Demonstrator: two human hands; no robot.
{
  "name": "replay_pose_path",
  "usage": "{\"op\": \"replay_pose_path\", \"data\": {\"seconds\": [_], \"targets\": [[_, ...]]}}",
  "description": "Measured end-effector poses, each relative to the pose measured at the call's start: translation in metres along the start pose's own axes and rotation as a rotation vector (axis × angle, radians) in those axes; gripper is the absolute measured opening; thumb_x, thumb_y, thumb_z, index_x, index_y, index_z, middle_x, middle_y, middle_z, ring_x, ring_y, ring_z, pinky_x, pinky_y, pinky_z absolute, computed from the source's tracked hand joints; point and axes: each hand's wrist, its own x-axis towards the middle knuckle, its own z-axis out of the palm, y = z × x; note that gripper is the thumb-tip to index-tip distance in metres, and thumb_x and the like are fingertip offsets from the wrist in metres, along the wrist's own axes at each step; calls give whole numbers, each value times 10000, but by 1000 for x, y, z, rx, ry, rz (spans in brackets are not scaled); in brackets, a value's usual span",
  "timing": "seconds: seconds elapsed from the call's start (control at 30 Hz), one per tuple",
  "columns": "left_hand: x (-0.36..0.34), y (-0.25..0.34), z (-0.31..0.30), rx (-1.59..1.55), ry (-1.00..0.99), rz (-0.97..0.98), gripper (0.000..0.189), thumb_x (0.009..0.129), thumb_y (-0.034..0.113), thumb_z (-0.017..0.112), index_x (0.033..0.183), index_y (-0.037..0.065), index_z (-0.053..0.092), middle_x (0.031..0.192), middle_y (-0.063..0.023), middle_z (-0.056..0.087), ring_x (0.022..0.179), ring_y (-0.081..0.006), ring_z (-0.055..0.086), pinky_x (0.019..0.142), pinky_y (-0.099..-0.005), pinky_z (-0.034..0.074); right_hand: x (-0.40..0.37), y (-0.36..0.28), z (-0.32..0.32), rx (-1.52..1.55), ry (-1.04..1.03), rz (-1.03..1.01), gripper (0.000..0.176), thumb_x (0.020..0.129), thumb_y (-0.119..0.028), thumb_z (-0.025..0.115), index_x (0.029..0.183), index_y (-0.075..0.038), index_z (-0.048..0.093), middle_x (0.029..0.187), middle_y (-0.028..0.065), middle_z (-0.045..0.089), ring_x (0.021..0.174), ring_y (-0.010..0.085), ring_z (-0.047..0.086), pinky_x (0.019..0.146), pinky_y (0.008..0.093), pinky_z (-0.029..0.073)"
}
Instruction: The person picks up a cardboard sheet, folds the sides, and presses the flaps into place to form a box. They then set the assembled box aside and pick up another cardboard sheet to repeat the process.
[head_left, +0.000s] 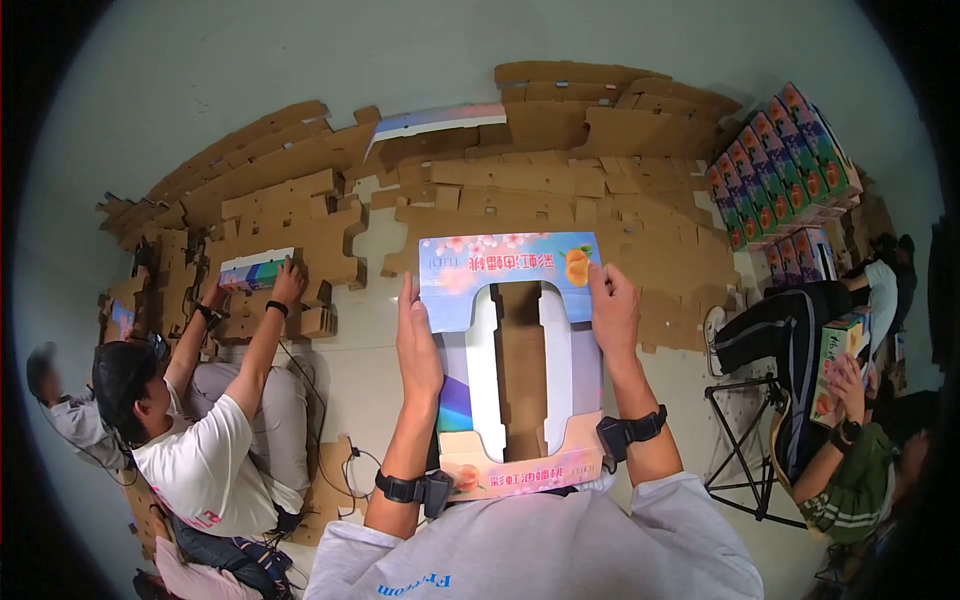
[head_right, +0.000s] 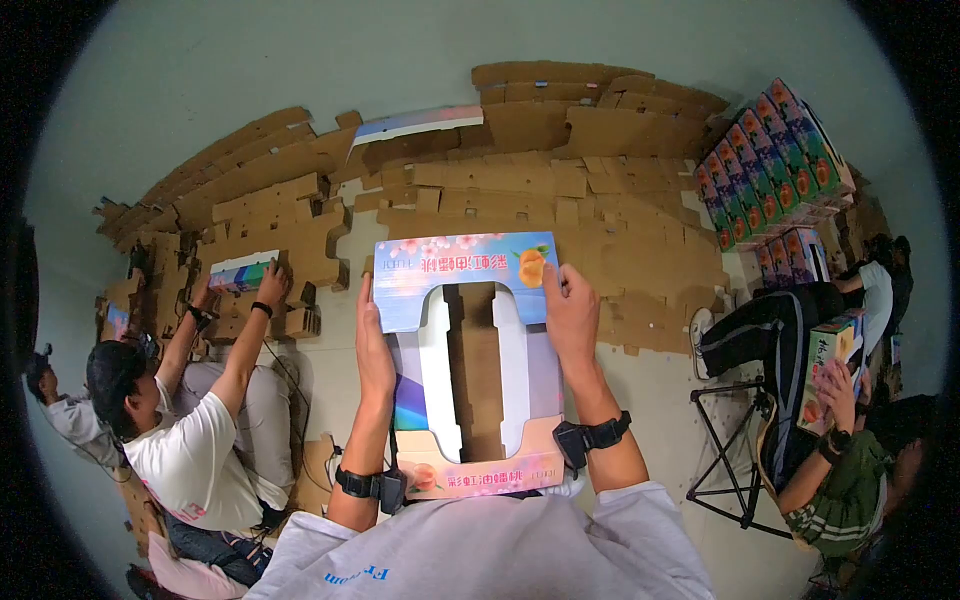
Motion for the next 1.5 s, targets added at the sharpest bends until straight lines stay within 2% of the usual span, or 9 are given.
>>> {"op": "replay_pose_path", "data": {"seconds": [0.37,0.47,0.57,0.97,1.07,1.17,1.27,1.37,1.5], "targets": [[-3,-6,3,-65,37,0,572,1152,404,337,1454,-46,520,1441,-231,586,1359,-329,544,1180,-406,368,-2,-1,1,-26,18,1,444,1059,-291,646,793,31,495,633,111,352,608,166,324,541,407,322],[-7,-3,-2,48,93,-130,379,1131,269,392,1264,-22,597,1202,-169,661,1131,-279,611,1056,-392,447,1,-1,2,-40,18,-7,440,1057,-290,645,792,30,501,630,116,354,602,171,327,541,412,325],[-10,-5,2,23,155,-158,257,1093,153,426,1163,-17,605,1076,-131,654,1012,-245,605,969,-370,477,1,1,2,-44,24,-17,441,1056,-291,643,788,30,503,626,120,353,596,175,329,541,415,325],[-7,3,2,-38,129,-126,376,1173,221,339,1158,-43,605,1067,-106,644,990,-184,596,946,-336,481,1,0,3,-37,30,-19,441,1055,-287,643,793,38,503,629,136,352,595,184,323,543,420,328],[-6,0,3,-53,141,-119,343,1162,218,374,1161,-37,602,1079,-113,642,1000,-190,589,936,-334,474,0,-1,3,-35,35,-19,447,1054,-291,644,790,39,500,632,143,357,596,190,326,545,418,333],[-1,-7,6,46,240,29,278,1136,193,455,1128,-39,608,1016,-105,601,956,-193,557,909,-325,461,0,-5,2,-58,33,8,462,1050,-307,647,780,39,502,639,146,373,601,190,340,551,417,345],[0,11,-3,104,155,55,223,1098,172,543,1084,-37,620,935,-98,528,893,-193,515,877,-310,447,3,-2,-4,-132,23,21,498,1054,-353,637,775,41,516,645,158,398,609,196,360,562,415,360],[5,6,-5,-5,6,-25,218,1077,178,594,1046,-35,632,947,-82,477,882,-182,488,866,-293,435,20,32,-8,3,-123,129,547,1061,-416,617,774,41,527,650,173,416,618,217,371,578,415,371],[9,-16,-2,-30,2,21,232,1080,229,603,1091,-1,631,1110,-82,459,1021,-190,471,959,-306,405,32,40,-6,132,-230,167,598,1064,-477,600,770,38,522,641,144,432,626,229,381,599,411,382]]}}
